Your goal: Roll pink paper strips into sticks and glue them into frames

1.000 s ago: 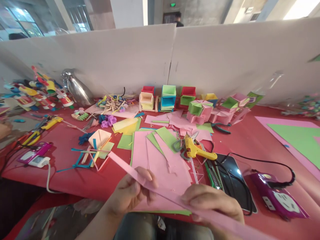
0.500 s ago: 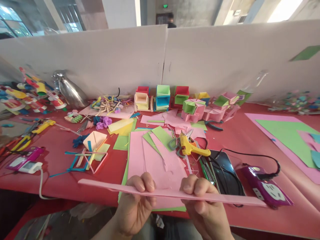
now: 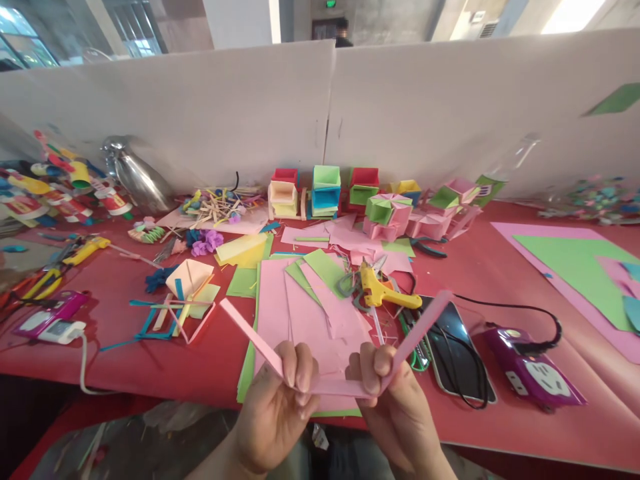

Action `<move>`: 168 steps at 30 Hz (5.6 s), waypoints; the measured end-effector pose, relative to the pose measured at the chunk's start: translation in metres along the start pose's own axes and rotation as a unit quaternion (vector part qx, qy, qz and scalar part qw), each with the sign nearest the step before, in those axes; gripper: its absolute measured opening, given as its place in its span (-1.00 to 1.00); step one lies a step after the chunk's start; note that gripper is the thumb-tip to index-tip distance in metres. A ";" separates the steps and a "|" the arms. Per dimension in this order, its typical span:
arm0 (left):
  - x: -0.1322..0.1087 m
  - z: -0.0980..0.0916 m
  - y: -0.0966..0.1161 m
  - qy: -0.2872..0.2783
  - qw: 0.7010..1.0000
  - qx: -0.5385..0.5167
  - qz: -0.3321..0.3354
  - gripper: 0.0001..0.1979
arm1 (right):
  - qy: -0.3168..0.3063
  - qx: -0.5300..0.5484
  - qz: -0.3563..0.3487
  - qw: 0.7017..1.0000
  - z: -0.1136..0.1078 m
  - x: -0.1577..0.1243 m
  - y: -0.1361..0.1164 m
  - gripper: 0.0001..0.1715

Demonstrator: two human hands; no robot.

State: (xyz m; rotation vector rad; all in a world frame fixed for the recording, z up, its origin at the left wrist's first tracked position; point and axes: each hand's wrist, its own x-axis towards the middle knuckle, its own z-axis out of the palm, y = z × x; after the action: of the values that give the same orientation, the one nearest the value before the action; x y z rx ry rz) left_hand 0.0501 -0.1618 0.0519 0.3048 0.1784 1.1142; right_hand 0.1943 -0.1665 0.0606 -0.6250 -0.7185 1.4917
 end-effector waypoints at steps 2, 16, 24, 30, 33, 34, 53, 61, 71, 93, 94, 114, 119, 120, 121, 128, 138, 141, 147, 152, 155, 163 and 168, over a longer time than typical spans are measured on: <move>0.000 -0.006 0.004 -0.006 0.999 0.027 -0.017 -0.74 | -0.011 -0.022 0.039 0.999 -0.005 0.000 0.000 -0.74; 0.004 -0.052 0.049 0.017 0.788 0.587 -0.183 -0.72 | -0.152 -0.378 0.193 0.892 -0.050 0.023 0.004 -0.72; 0.006 -0.048 0.051 -0.071 0.727 0.675 -0.100 -0.81 | -0.189 -0.446 0.154 0.861 -0.063 0.027 0.011 -0.87; 0.015 -0.043 0.077 -0.009 0.733 0.678 -0.061 -0.83 | -0.213 -0.490 0.116 0.837 -0.045 0.051 0.003 -0.81; 0.043 -0.040 0.105 0.006 0.735 0.676 -0.055 -0.83 | -0.227 -0.477 0.078 0.846 -0.035 0.086 -0.002 -0.78; 0.056 -0.040 0.114 -0.015 0.731 0.680 -0.058 -0.81 | -0.227 -0.477 0.079 0.845 -0.034 0.098 -0.002 -0.78; 0.119 -0.088 0.129 -0.113 0.674 0.695 -0.225 -0.79 | -0.228 -0.526 0.119 0.810 -0.052 0.133 0.019 -0.88; 0.119 -0.083 0.124 -0.128 0.627 0.754 -0.147 -0.89 | -0.260 -0.566 0.060 0.780 -0.051 0.133 0.016 -0.88; 0.117 -0.079 0.129 -0.245 0.566 0.775 -0.139 -0.83 | -0.299 -0.595 0.034 0.745 -0.052 0.134 0.010 -0.86; 0.117 -0.079 0.133 -0.272 0.553 0.771 -0.159 -0.70 | -0.323 -0.602 0.101 0.723 -0.050 0.136 0.001 -0.85; 0.118 -0.080 0.132 -0.271 0.550 0.773 -0.162 -0.69 | -0.323 -0.608 0.093 0.720 -0.051 0.136 0.003 -0.84; 0.109 -0.074 0.115 -0.197 0.689 0.691 -0.096 -0.66 | -0.337 -0.616 -0.007 0.713 -0.056 0.133 0.014 -0.61; 0.106 -0.071 0.107 -0.170 0.774 0.594 -0.136 -0.73 | -0.294 -0.563 0.012 0.773 -0.049 0.127 0.013 -0.73; 0.105 -0.070 0.107 -0.175 0.773 0.589 -0.156 -0.72 | -0.281 -0.536 0.026 0.795 -0.048 0.126 0.012 -0.77; 0.105 -0.069 0.107 -0.181 0.767 0.590 -0.176 -0.72 | -0.272 -0.513 0.040 0.813 -0.047 0.125 0.012 -0.79; 0.099 -0.064 0.104 -0.191 0.800 0.514 -0.244 -0.80 | -0.293 -0.450 0.096 0.838 -0.046 0.122 0.014 -0.75; 0.092 -0.053 0.086 -0.186 0.770 0.585 -0.171 -0.68 | -0.263 -0.421 0.082 0.864 -0.045 0.120 0.012 -0.72; 0.091 -0.050 0.081 -0.166 0.779 0.586 -0.153 -0.71 | -0.263 -0.420 0.075 0.865 -0.044 0.120 0.012 -0.68; 0.090 -0.051 0.079 -0.151 0.785 0.583 -0.145 -0.82 | -0.287 -0.437 0.054 0.851 -0.041 0.120 0.010 -0.60; 0.089 -0.052 0.079 -0.157 0.799 0.570 -0.113 -0.74 | -0.292 -0.445 0.055 0.844 -0.045 0.121 0.010 -0.60; 0.088 -0.051 0.079 -0.159 0.779 0.596 -0.110 -0.69 | -0.291 -0.451 0.057 0.842 -0.045 0.121 0.010 -0.61; 0.091 -0.057 0.082 -0.054 0.781 0.620 0.048 -0.70 | -0.168 -0.503 -0.137 0.837 -0.032 0.114 0.010 -0.79; 0.096 -0.057 0.074 -0.064 0.757 0.643 0.094 -0.68 | -0.160 -0.585 -0.255 0.753 -0.037 0.112 0.023 -0.76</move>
State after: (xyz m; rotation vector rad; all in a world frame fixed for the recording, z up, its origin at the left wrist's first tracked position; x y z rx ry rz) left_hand 0.0119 -0.0372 0.0229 1.6659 0.8116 1.0011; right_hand 0.2015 -0.0522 0.0235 -0.9757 -1.9665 0.4720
